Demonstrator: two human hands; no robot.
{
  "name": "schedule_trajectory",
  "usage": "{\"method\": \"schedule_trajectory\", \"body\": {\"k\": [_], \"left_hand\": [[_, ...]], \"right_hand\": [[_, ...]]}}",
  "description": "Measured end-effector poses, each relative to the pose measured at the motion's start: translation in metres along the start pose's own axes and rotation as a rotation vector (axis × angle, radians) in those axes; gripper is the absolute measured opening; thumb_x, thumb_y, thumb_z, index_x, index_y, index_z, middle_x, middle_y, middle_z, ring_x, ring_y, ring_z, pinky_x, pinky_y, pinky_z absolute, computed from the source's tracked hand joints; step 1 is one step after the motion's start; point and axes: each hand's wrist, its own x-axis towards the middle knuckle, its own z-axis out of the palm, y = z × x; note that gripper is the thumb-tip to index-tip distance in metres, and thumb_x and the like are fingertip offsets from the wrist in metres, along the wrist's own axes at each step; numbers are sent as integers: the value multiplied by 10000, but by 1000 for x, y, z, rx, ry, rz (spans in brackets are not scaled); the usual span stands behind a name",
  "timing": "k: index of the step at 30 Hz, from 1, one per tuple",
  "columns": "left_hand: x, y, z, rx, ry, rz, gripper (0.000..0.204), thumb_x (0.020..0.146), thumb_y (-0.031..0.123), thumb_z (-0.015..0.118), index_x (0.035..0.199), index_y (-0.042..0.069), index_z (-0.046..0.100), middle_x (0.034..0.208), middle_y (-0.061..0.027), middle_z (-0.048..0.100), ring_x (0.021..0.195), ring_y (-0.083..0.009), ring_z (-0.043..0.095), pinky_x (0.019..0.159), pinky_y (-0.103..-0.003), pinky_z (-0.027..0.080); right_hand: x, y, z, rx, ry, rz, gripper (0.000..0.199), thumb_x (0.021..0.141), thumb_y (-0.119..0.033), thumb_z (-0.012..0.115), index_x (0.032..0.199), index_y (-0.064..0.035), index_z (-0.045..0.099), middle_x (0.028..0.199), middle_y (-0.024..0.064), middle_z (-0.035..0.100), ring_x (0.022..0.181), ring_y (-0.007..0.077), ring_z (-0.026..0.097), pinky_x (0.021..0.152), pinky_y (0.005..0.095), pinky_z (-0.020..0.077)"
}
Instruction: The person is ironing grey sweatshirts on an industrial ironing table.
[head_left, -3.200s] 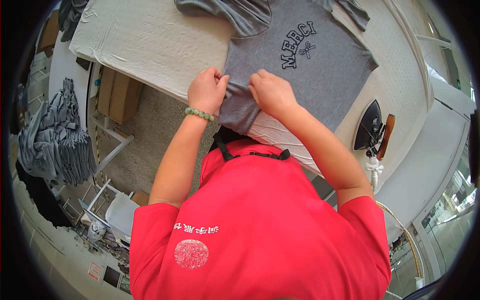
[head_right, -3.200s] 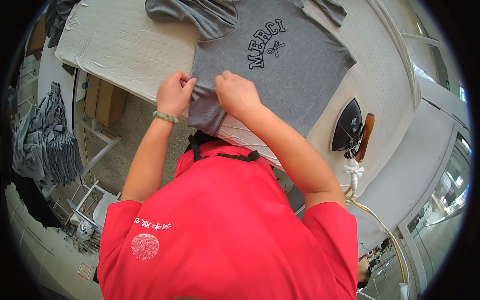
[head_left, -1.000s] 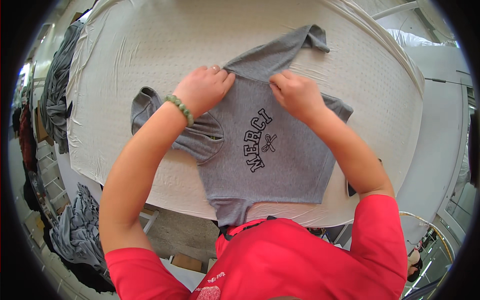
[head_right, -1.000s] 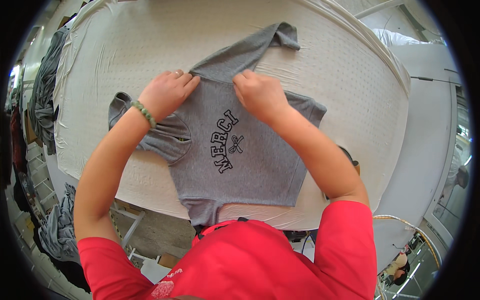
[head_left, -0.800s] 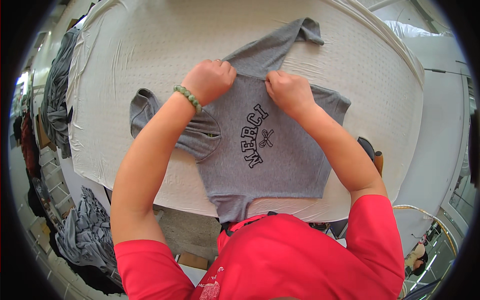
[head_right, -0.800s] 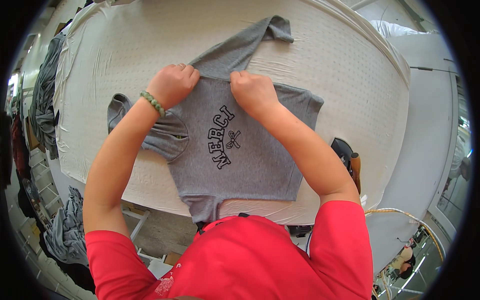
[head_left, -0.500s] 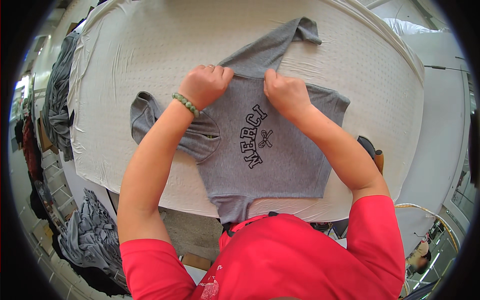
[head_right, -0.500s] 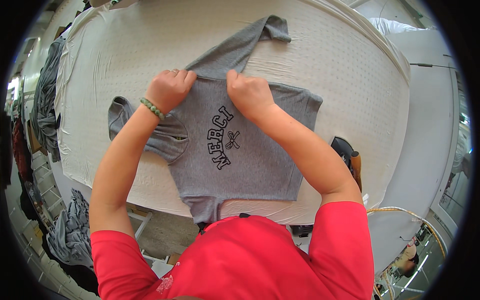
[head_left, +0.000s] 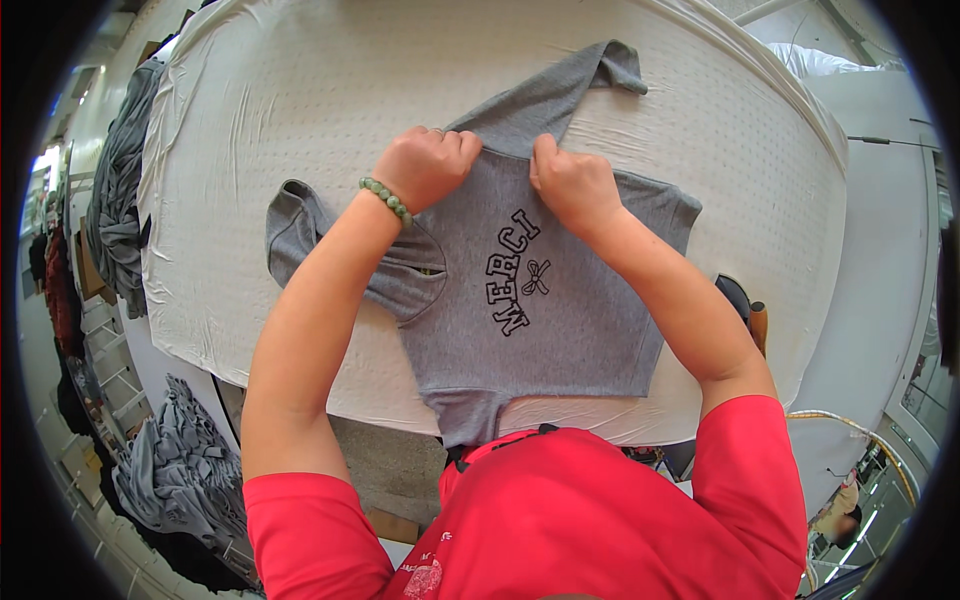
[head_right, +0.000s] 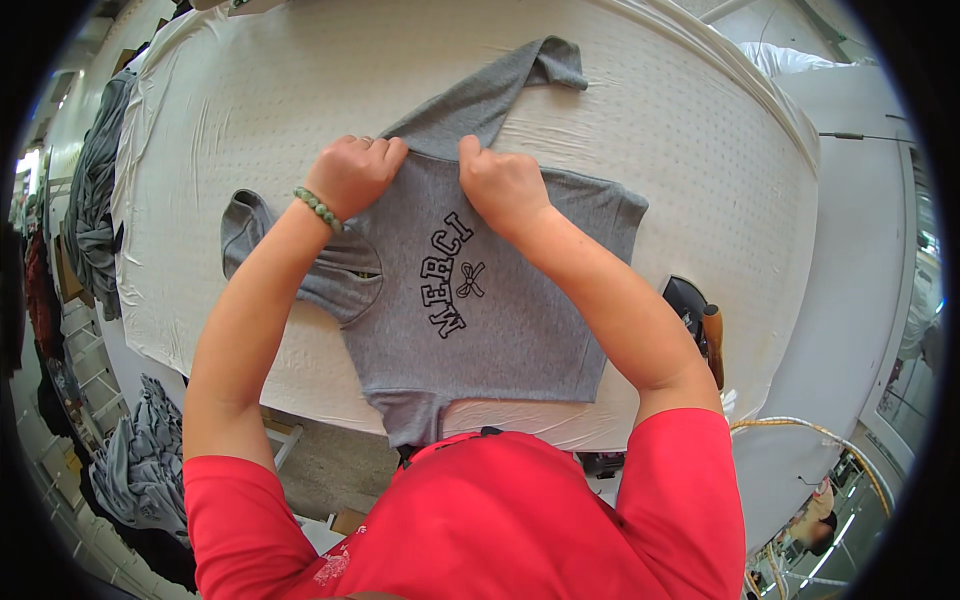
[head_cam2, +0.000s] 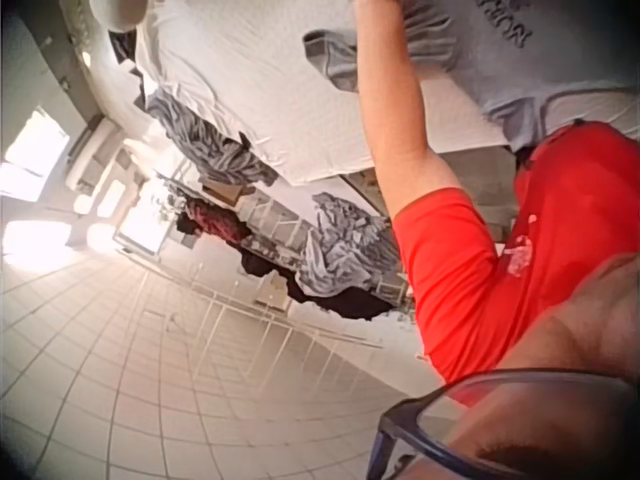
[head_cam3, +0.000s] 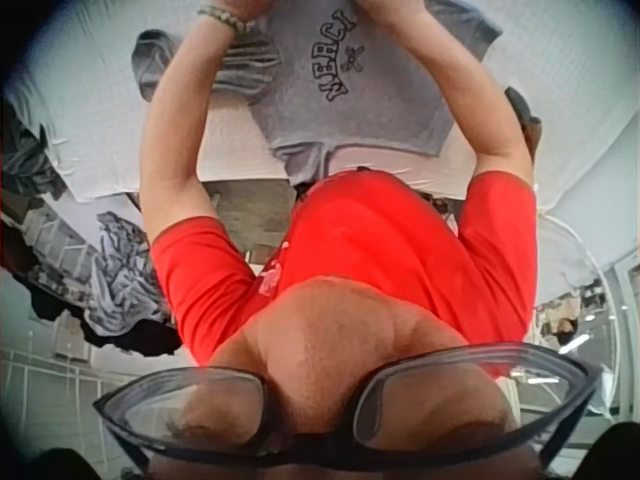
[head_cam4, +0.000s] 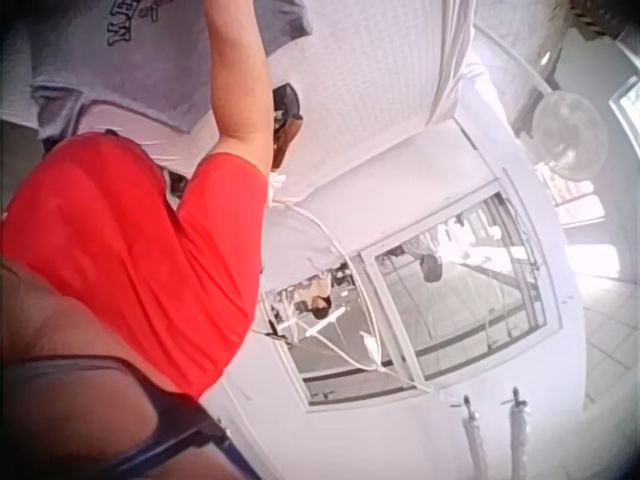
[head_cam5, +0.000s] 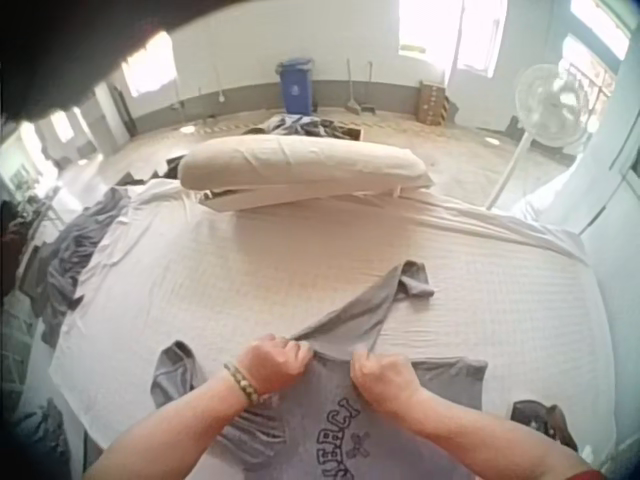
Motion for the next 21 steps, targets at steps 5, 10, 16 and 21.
{"method": "schedule_trajectory", "body": {"k": [5,10,16,21], "left_hand": [[-12,-8,-11,-78,7,57,141,863,166,632,990,118,673,770,6,619,751,-163,687,640,-314,537],[-33,-7,-28,-133,-44,26,409,907,168,604,1302,101,685,958,-10,643,966,-166,673,732,-319,530],[-27,5,-31,-148,-171,-43,532,939,159,575,1470,143,596,1039,-18,628,1061,-190,638,773,-337,516],[-37,8,-25,-181,-187,-73,566,957,159,553,1521,201,559,1093,-43,613,1107,-226,622,815,-361,506]], "right_hand": [[8,-1,7,32,-3,-61,183,934,-190,682,847,-101,548,546,83,619,492,276,669,456,406,522],[5,-4,9,-37,-14,-33,185,942,-203,682,846,-106,556,549,72,623,497,269,674,462,404,528],[6,-5,10,-40,34,-47,182,943,-196,679,838,-111,556,534,61,613,480,256,667,449,391,524],[13,-11,13,-39,15,-80,173,944,-198,682,845,-114,569,535,65,618,468,256,660,438,392,519]]}}
